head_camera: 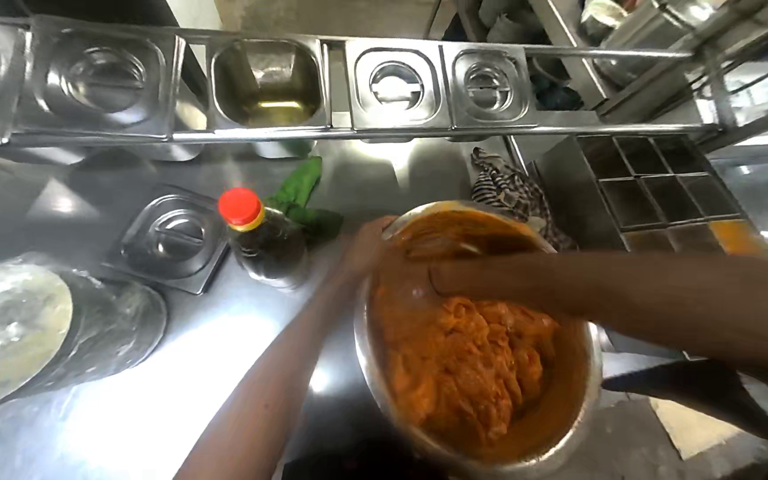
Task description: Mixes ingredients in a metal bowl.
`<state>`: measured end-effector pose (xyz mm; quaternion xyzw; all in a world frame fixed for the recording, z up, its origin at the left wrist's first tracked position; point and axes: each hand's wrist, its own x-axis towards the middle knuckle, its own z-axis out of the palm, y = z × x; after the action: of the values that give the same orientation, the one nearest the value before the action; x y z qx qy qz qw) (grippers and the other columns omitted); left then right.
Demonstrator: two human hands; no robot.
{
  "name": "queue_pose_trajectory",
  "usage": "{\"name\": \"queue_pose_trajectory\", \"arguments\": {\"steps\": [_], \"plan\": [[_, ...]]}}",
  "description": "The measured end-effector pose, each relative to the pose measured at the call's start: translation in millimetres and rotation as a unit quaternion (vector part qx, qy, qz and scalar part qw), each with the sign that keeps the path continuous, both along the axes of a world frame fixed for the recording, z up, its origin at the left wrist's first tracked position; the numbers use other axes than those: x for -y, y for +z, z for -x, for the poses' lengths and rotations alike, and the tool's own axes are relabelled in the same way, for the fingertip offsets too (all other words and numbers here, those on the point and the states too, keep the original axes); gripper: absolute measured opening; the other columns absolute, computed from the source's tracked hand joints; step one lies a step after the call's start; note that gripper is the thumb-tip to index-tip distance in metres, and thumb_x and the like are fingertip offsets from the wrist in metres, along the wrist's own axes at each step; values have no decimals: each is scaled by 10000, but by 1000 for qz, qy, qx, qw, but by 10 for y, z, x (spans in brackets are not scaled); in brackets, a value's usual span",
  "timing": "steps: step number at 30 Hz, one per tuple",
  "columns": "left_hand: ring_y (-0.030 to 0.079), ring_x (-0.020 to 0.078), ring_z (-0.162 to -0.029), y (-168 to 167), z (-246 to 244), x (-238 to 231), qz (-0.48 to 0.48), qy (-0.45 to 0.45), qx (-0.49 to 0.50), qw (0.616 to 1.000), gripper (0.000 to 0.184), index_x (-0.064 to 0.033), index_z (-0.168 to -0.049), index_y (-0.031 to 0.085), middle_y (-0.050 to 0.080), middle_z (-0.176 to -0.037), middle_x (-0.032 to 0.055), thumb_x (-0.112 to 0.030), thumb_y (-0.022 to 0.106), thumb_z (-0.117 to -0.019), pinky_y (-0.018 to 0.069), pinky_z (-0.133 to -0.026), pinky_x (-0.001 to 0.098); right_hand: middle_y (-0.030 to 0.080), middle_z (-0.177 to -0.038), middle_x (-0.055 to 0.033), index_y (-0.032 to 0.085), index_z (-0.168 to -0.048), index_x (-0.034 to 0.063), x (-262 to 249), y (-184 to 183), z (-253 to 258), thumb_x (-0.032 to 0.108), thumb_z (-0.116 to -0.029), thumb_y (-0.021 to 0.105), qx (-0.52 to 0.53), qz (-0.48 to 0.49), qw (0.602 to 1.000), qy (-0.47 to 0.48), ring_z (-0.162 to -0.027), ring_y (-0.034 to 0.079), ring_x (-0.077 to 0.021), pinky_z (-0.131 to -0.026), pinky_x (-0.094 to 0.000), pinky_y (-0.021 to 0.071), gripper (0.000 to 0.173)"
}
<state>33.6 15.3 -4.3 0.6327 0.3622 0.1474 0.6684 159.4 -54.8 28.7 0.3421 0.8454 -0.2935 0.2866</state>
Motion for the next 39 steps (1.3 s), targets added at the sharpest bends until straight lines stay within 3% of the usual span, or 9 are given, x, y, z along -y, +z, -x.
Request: {"name": "queue_pose_trajectory", "arguments": {"steps": [7,14,19,22,25,26,29,31,39], "plan": [[653,228,-1166,42,116,287,4,158,-8,987,582,-74,-1442,570,653,-1330,141,103,623,-890,546,-983,447,643,-1266,-276,666,-1240,-45,872,-35,-1785,134,-958,679,231,-66,879,-412,-1216,596,-470,-1016,-646,467,335],[640,291,-1185,46,120,1352,-28,305,-35,951,567,-115,-1484,522,634,-1348,157,-31,673,-944,535,-973,547,389,-1555,-338,353,-1492,-158,1746,245,-529,54,-1119,351,61,109,577,-807,-1478,381,-391,-1221,-446,285,429],[693,176,-1067,44,587,1933,-2,342,-26,939,471,-14,-1440,531,690,-1234,141,-94,630,-987,587,-913,372,696,-1137,-177,653,-1258,-5,1446,188,-586,252,-1038,616,-170,-124,574,-791,-990,671,-248,-878,-451,557,340],[707,176,-960,76,734,1548,-11,278,-52,959,378,-47,-1395,582,718,-1131,119,-143,578,-1029,596,-843,400,682,-1213,-261,671,-1242,-30,1193,381,-964,281,-1040,615,-61,-184,594,-781,-1154,650,-399,-1035,-616,472,375],[584,265,-1288,58,531,716,-4,153,-25,988,472,-99,-1535,455,573,-1444,158,-191,513,-1076,473,-1083,508,640,-959,-112,621,-1133,19,630,3,-1380,281,-1080,484,-157,-104,464,-865,-829,626,-179,-744,-352,541,300],[565,265,-1316,24,418,499,-10,125,-5,992,468,-87,-1534,455,552,-1468,162,-162,504,-1075,460,-1104,498,628,-909,-98,600,-1100,32,351,-152,-1406,250,-1075,459,-173,-82,469,-862,-767,615,-163,-677,-333,539,260],[614,227,-1248,-103,198,268,-11,124,60,990,428,-46,-1488,504,606,-1402,160,-114,502,-1066,499,-1068,438,620,-1311,-305,590,-1298,-124,-372,-119,-759,85,-1036,564,-19,-74,761,-644,-1236,606,-399,-1060,-546,467,337],[619,231,-1235,-109,153,221,8,145,74,987,432,-39,-1503,486,607,-1397,173,-98,476,-1075,499,-1060,433,618,-1276,-331,623,-1256,-97,-352,161,-8,167,-998,643,54,-48,887,-457,-1218,587,-491,-1013,-657,439,370],[586,288,-1286,-27,111,118,-17,128,-9,992,584,-71,-1523,461,573,-1439,177,46,571,-962,491,-1063,498,645,-1269,-261,665,-1260,-27,464,98,-2,229,-961,702,114,38,985,-125,-1181,609,-461,-976,-676,477,396]]}}
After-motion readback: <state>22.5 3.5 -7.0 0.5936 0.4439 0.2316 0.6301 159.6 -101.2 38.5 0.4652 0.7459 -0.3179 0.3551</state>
